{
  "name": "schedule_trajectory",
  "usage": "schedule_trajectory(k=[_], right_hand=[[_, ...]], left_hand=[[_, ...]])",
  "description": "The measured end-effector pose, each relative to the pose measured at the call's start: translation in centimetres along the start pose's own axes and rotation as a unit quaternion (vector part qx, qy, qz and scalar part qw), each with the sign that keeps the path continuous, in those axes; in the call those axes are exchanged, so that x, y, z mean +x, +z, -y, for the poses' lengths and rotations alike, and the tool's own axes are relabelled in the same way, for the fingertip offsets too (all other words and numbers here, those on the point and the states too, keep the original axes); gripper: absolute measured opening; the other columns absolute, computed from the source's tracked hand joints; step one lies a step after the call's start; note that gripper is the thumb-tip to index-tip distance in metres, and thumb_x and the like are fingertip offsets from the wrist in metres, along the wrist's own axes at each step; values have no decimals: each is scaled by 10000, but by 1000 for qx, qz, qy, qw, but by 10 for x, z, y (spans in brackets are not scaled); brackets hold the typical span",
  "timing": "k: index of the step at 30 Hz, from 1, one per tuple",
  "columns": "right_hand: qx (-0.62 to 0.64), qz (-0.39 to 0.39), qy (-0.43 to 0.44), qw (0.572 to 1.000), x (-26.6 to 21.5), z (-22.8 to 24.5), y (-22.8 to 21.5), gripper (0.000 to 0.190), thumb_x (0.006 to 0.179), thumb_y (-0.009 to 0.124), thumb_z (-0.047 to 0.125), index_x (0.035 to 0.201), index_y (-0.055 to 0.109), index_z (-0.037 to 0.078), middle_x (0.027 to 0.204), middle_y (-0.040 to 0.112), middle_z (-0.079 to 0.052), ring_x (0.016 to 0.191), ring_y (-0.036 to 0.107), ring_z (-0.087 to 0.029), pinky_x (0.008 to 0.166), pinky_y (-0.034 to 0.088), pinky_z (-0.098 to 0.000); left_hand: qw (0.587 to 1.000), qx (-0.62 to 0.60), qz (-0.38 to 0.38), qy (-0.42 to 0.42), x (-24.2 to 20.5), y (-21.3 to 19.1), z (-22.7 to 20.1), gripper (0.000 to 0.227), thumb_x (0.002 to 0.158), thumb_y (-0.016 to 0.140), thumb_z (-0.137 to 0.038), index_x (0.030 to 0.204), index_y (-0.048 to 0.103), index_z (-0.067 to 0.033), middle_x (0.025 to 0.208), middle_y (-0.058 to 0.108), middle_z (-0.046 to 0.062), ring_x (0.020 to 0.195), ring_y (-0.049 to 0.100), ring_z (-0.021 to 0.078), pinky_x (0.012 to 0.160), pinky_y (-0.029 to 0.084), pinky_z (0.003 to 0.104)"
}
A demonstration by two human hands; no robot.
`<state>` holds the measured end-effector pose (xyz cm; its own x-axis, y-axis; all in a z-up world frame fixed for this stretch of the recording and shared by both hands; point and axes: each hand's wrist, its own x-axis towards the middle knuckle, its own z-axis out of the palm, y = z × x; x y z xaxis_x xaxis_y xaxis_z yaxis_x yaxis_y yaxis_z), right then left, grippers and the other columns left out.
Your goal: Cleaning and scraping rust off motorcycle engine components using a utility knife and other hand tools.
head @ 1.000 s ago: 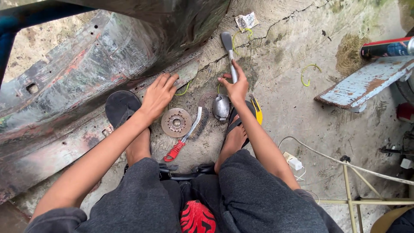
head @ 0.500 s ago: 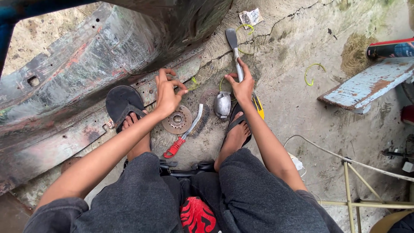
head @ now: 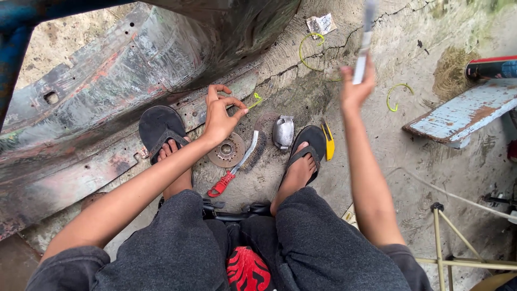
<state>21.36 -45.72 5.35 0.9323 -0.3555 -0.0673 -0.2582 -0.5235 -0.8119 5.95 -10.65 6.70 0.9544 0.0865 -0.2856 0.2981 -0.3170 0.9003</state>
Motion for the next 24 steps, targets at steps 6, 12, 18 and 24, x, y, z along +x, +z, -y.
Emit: schedule_trajectory(k=[6,12,18,24], right_hand=[[-41,-136,-39,989,97,-46,-96,681,838,845,-86,1374,582,242,1271,758,-75,887,831,-134,772,795,-220],[-90,38,-194,976,-14,18,-67,530,1109,524,-7,1581,338,146,1371,628,-220,920,689,-177,817,614,-304],[-27,305,-101,947,-157,101,0,459,882,819,188,1304,672,85,1206,550,-190,903,585,-243,776,543,-337],[-44,320,-98,941,-161,84,-1,206,852,868,218,1049,809,212,1013,452,-57,579,549,-138,654,515,-323]], left_hand=[[1000,12,16,-14,-2,13,4,85,815,833,-85,786,752,-85,1257,391,115,1153,448,263,1091,388,425],[998,-26,37,-37,0,17,-10,87,830,852,-119,807,769,-104,1253,409,139,1235,430,349,1126,333,518],[994,-53,94,-8,-5,15,-32,73,840,837,-91,859,769,-71,1257,422,174,1137,501,383,1046,404,513],[990,-77,114,-1,-10,24,-21,89,823,863,-176,851,798,-123,1214,454,122,1152,543,401,958,482,437]])
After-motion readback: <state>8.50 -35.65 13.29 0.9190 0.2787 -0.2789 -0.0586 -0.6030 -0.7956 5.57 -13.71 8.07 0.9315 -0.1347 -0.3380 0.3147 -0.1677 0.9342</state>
